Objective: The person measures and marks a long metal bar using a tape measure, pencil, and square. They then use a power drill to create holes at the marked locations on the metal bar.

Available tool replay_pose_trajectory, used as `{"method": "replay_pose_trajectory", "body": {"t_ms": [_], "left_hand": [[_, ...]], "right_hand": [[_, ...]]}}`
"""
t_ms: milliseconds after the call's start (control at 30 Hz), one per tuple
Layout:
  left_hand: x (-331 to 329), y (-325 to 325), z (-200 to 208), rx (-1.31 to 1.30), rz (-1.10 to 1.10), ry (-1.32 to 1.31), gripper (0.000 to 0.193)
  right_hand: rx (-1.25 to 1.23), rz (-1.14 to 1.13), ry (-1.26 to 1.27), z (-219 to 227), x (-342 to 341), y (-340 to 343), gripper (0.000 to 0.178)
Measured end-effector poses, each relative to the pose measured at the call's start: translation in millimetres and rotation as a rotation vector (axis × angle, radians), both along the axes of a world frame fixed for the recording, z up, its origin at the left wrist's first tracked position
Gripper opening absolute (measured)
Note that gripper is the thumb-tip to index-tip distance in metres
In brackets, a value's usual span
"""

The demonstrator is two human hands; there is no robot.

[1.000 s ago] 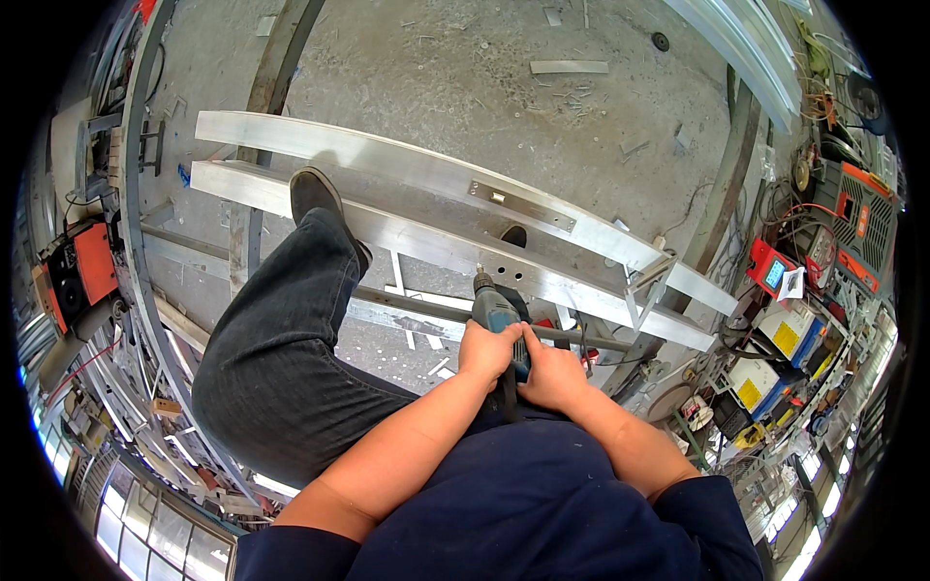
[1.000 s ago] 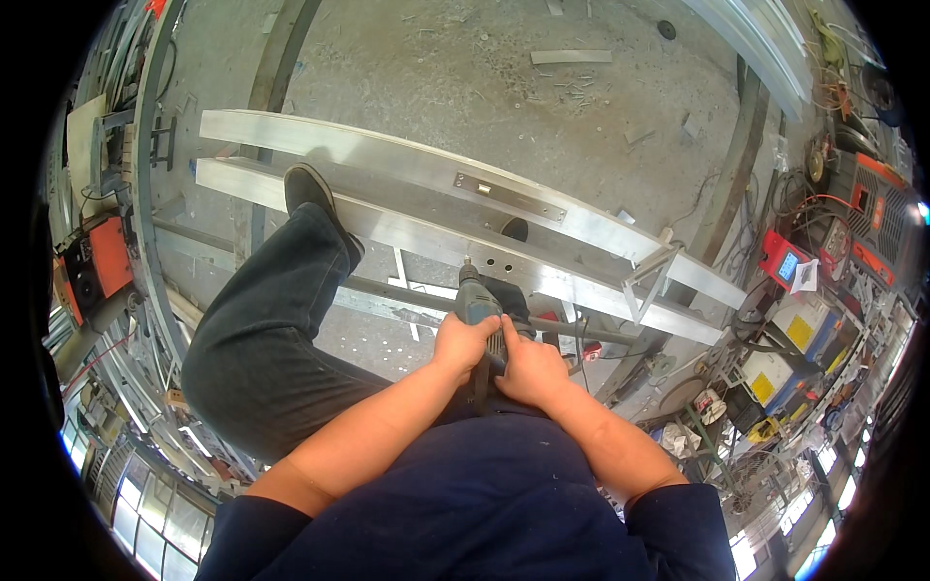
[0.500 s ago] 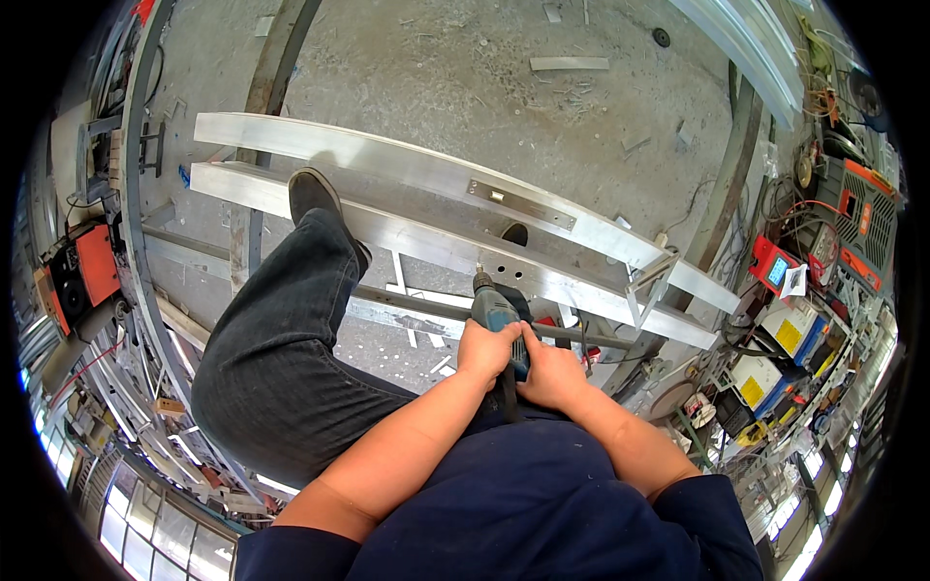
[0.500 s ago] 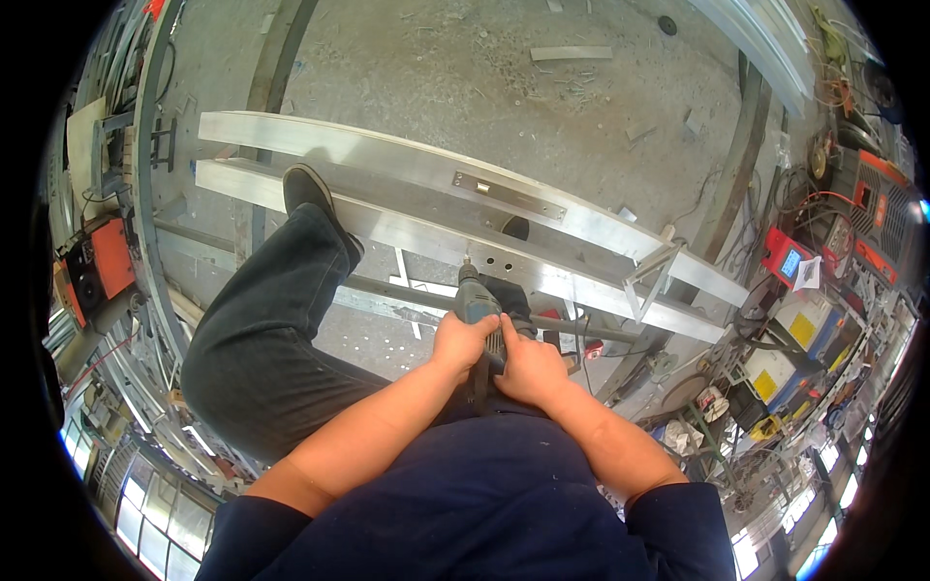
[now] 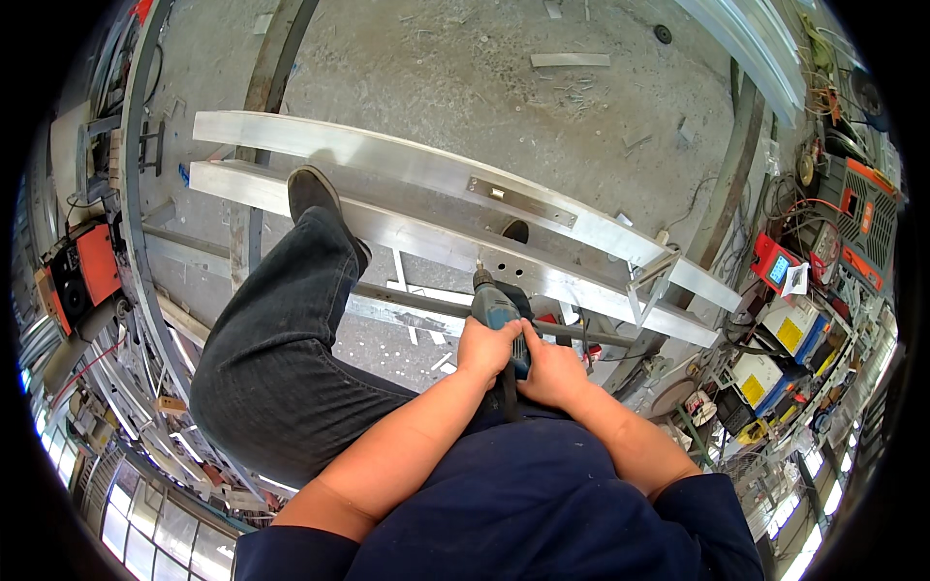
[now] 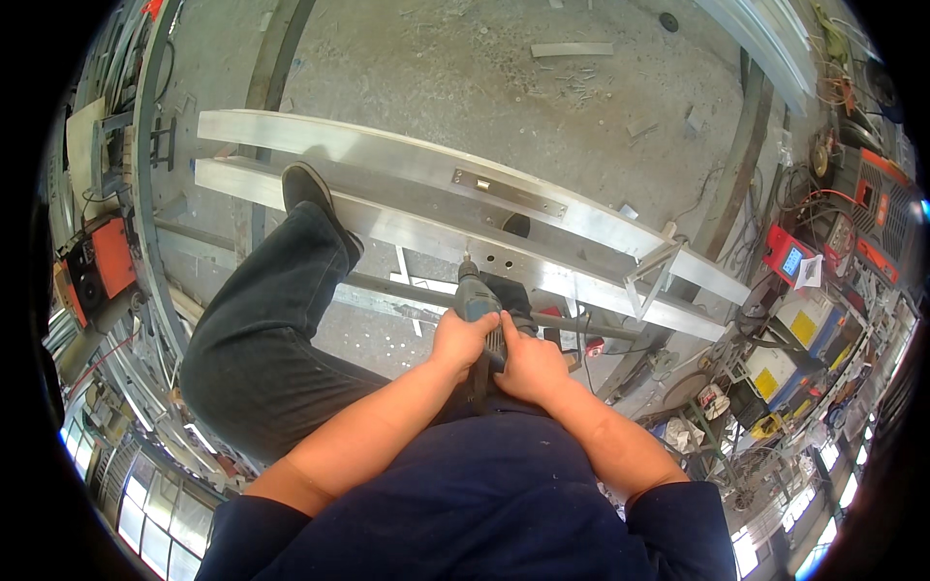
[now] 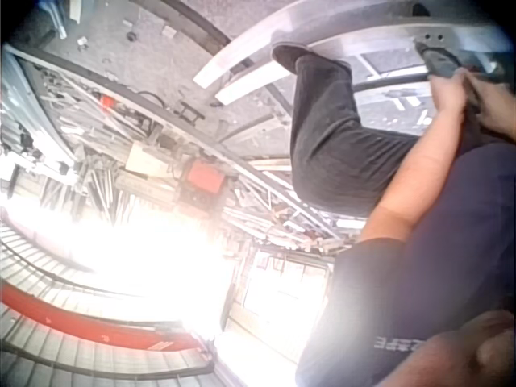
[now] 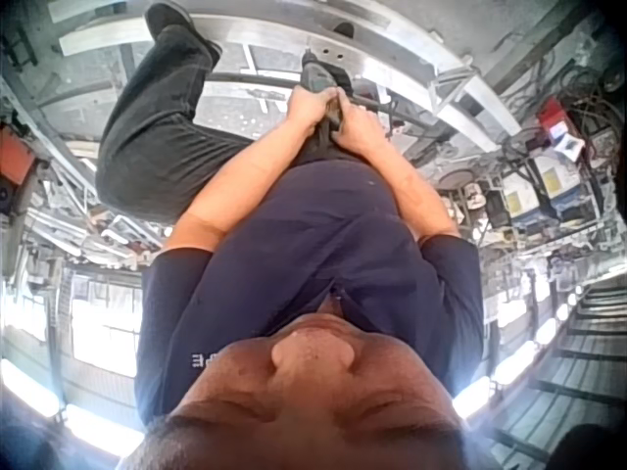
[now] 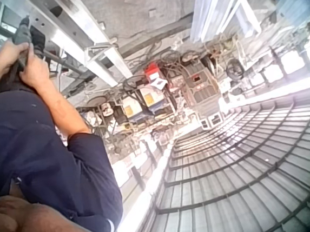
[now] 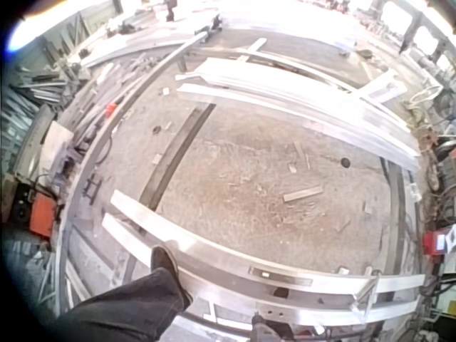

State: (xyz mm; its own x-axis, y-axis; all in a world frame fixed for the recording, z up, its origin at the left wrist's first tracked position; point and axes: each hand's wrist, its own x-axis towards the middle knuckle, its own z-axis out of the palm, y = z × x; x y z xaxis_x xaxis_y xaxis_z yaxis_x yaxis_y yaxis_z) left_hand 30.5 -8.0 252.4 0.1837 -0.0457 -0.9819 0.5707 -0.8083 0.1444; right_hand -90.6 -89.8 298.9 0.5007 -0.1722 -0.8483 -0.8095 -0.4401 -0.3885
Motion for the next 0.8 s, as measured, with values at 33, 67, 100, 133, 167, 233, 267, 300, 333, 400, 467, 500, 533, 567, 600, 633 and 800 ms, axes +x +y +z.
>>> {"method": "replay_pose_trajectory", "body": {"t_ms": [33,67,100,133,167,233,267,300,333,400,467,500,533,567,600,633,800], "left_hand": [[0,0,0,0.004,-0.016,-0.011,0.047],[0,1,0,-0.005,-0.001,-0.002,0.047],[0,1,-1,-0.014,0.012,0.008,0.047],[-1,2,-2,-0.023,0.026,0.018,0.047],[-2,3,-3,-0.022,0.028,0.017,0.047],[-3,5,-6,-0.02,0.032,0.017,0.047],[-3,4,-5,-0.021,0.036,0.02,0.047],[-2,4,-4,-0.022,0.04,0.024,0.047],[-2,3,-3,-0.023,0.044,0.027,0.048],[3,-1,3,-0.024,0.021,0.028,0.049],[4,-2,3,-0.012,-0.017,0.018,0.05],[4,-2,0,-0.001,-0.043,0.008,0.051],[3,-2,-2,0.011,-0.069,-0.001,0.052],[6,-7,1,0.022,-0.068,-0.006,0.052],[9,-12,4,0.032,-0.066,-0.011,0.051],[12,-15,7,0.043,-0.063,-0.015,0.051],[22,-24,11,0.04,-0.018,-0.016,0.051]], "right_hand": [[-0.002,-0.002,-0.011,-1,-1,0,0.102],[-0.004,-0.005,-0.022,-2,-2,0,0.102],[0.0,-0.007,-0.016,-1,-2,0,0.102],[0.003,-0.009,-0.01,-1,-1,0,0.102],[0.008,-0.01,-0.005,-1,-1,0,0.102],[0.004,-0.01,-0.009,-2,-2,1,0.102],[0.001,-0.011,-0.01,-3,-2,1,0.102],[0.005,-0.012,-0.008,-2,-2,1,0.102],[0.008,-0.012,-0.007,-2,-2,1,0.102],[0.009,-0.017,-0.005,0,-1,1,0.101],[0.005,-0.023,-0.008,2,0,0,0.101],[-0.026,-0.011,-0.028,6,1,0,0.1],[-0.058,0.002,-0.048,10,2,0,0.099],[-0.093,0.018,-0.065,13,2,-1,0.098],[-0.1,0.042,-0.062,11,3,-2,0.097],[-0.108,0.068,-0.058,8,4,-4,0.096],[-0.102,0.188,0.016,3,21,-19,0.089]]}}
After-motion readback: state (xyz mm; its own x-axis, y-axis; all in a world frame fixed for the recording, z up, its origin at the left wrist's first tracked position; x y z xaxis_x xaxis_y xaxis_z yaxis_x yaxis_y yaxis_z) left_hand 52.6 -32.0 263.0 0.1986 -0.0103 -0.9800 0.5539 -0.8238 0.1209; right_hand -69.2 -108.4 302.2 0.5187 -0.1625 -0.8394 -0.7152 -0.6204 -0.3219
